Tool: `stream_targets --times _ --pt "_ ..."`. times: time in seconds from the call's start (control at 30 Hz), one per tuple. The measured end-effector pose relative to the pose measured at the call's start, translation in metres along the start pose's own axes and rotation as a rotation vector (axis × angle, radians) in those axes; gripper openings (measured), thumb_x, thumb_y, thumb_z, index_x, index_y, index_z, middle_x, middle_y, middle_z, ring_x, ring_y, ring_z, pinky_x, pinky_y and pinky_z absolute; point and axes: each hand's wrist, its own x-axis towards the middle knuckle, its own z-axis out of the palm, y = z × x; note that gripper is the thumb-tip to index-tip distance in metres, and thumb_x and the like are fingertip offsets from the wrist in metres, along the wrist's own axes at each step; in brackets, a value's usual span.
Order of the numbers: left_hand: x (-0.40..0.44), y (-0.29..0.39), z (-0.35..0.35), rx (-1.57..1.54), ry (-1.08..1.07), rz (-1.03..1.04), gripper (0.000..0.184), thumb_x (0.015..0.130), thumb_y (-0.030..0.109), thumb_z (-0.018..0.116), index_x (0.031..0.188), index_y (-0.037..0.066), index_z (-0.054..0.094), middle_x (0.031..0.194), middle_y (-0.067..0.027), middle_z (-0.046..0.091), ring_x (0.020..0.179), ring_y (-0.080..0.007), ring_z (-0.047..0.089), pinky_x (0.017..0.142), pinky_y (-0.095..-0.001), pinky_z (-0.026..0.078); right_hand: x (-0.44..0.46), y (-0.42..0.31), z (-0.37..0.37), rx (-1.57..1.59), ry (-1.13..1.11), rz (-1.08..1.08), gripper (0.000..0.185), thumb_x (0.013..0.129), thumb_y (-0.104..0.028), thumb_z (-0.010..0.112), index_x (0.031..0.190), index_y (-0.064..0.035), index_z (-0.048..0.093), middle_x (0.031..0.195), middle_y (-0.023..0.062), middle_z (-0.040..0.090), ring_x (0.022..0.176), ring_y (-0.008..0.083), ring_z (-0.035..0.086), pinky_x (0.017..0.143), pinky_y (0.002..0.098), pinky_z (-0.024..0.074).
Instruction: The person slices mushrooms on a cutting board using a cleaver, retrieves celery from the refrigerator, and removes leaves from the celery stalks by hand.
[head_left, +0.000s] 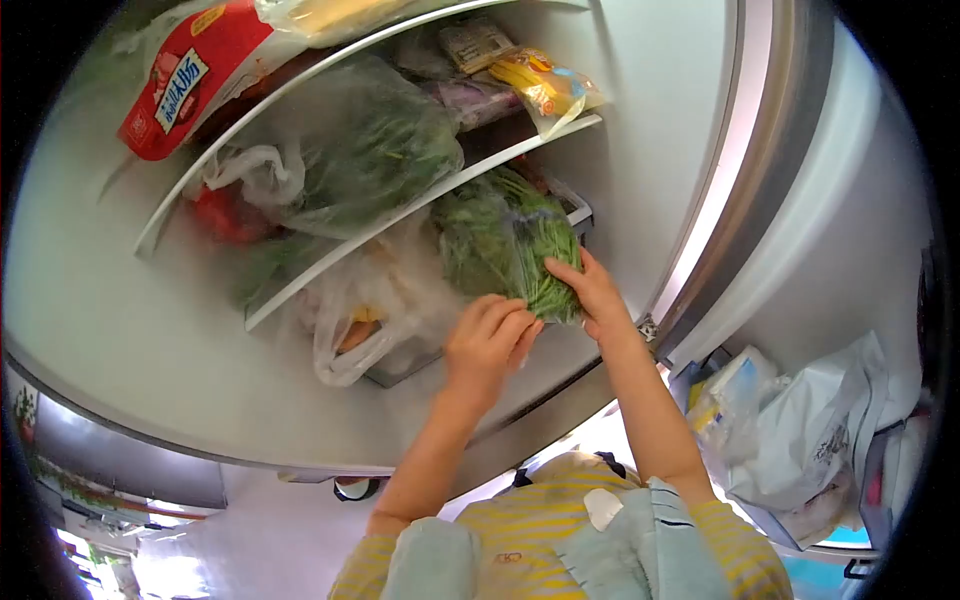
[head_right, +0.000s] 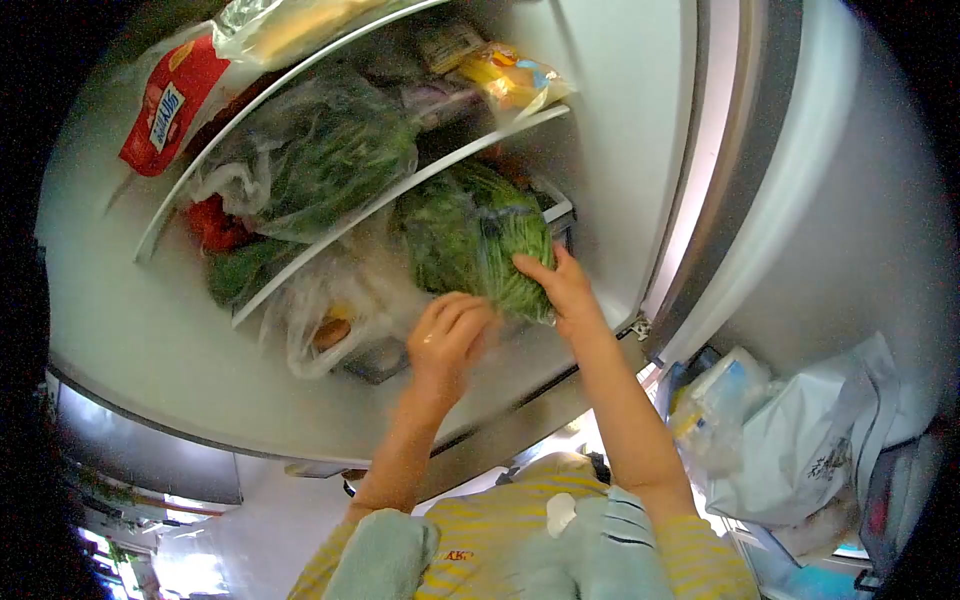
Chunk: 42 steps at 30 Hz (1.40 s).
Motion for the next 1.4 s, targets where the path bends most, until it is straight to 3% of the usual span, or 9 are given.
stream_targets --times 0.1,0.23,0.43,0.63,0.73,0.9,1.07,1.27,1.4 --pt "-0.007 0.004 -0.016 -0.438 0.003 -0.389 0.012 0.075 0.002 0.063 0.087 0.005 0.060 0.090 -0.0095 0.063 0.088 -0.0210 0.059 0.075 -0.0317 0.049 -0.004 0.003 -0.013 0.216 -0.110 0.028 0.051 0.079 -0.010 0.061 0.125 -0.0044 0.039 0.112 0.0075 0.054 0.104 0.0182 0.052 0.087 0.0329 0.0447" --pt "-0.004 -0.024 -0.027 -0.165 0.355 -0.384 0.033 0.078 0.007 0.061 0.109 0.002 0.052 0.100 -0.0098 0.060 0.094 -0.0170 0.056 0.084 -0.0321 0.045 -0.019 0.038 -0.016 0.430 -0.027 -0.048 0.050 0.080 -0.005 0.056 0.127 -0.0043 0.037 0.117 0.0094 0.053 0.107 0.0212 0.052 0.091 0.0351 0.0443" --pt "-0.004 -0.024 -0.038 -0.516 0.057 -0.706 0.036 0.079 0.007 0.061 0.113 0.002 0.050 0.104 -0.0086 0.055 0.092 -0.0174 0.054 0.081 -0.0297 0.044 -0.032 0.072 -0.044 0.676 -0.097 0.135 0.049 0.076 -0.011 0.059 0.122 -0.0051 0.045 0.108 0.0099 0.057 0.095 0.0221 0.057 0.082 0.0336 0.0484" --pt "-0.020 -0.014 -0.047 -0.285 0.138 -0.266 0.019 0.081 0.003 0.057 0.099 0.002 0.054 0.091 -0.0065 0.058 0.084 -0.0151 0.055 0.077 -0.0253 0.042 -0.049 0.102 -0.066 0.724 0.046 0.294 0.043 0.073 -0.024 0.056 0.109 -0.0007 0.054 0.101 0.0130 0.062 0.089 0.0262 0.060 0.082 0.0384 0.0486" --pt "-0.045 0.005 -0.079 -0.941 0.428 -0.382 0.003 0.084 0.007 0.054 0.082 0.005 0.055 0.081 -0.0120 0.059 0.070 -0.0188 0.057 0.062 -0.0309 0.048 -0.057 0.079 -0.054 0.724 0.100 0.299 0.042 0.075 -0.028 0.054 0.108 -0.0018 0.056 0.098 0.0120 0.063 0.087 0.0251 0.061 0.080 0.0367 0.0490" --pt "-0.077 0.000 -0.119 -0.821 0.131 -0.109 0.017 0.082 0.019 0.058 0.072 0.005 0.060 0.068 -0.0130 0.061 0.060 -0.0229 0.061 0.055 -0.0329 0.048 -0.062 0.066 -0.053 0.704 0.097 0.281 0.043 0.074 -0.030 0.053 0.106 -0.0029 0.056 0.097 0.0105 0.063 0.086 0.0243 0.061 0.078 0.0356 0.0494" --pt "-0.092 -0.023 -0.124 -0.480 -0.445 -1.001 0.022 0.086 0.017 0.050 0.083 -0.003 0.059 0.078 -0.0058 0.065 0.075 -0.0207 0.057 0.073 -0.0256 0.043 -0.067 0.052 -0.055 0.690 -0.180 0.120 0.056 0.067 -0.014 0.057 0.120 -0.0005 0.045 0.107 0.0138 0.058 0.095 0.0267 0.059 0.086 0.0384 0.0481" --pt "-0.086 -0.023 -0.098 -0.692 -0.128 -0.704 0.020 0.080 0.013 0.058 0.098 0.003 0.058 0.089 -0.0050 0.063 0.079 -0.0151 0.058 0.077 -0.0274 0.044 -0.094 0.036 -0.054 0.303 -0.066 -0.013 0.074 0.064 -0.007 0.064 0.131 -0.0054 0.032 0.119 0.0099 0.049 0.108 0.0235 0.051 0.091 0.0355 0.0434" --pt "-0.104 -0.025 -0.091 -0.835 -0.257 -0.822 0.023 0.078 0.014 0.064 0.098 0.006 0.056 0.088 -0.0040 0.059 0.077 -0.0143 0.056 0.075 -0.0309 0.043 -0.121 0.027 -0.057 0.270 -0.016 -0.001 0.074 0.068 0.002 0.061 0.134 -0.0081 0.029 0.116 0.0079 0.050 0.107 0.0200 0.050 0.091 0.0320 0.0412"
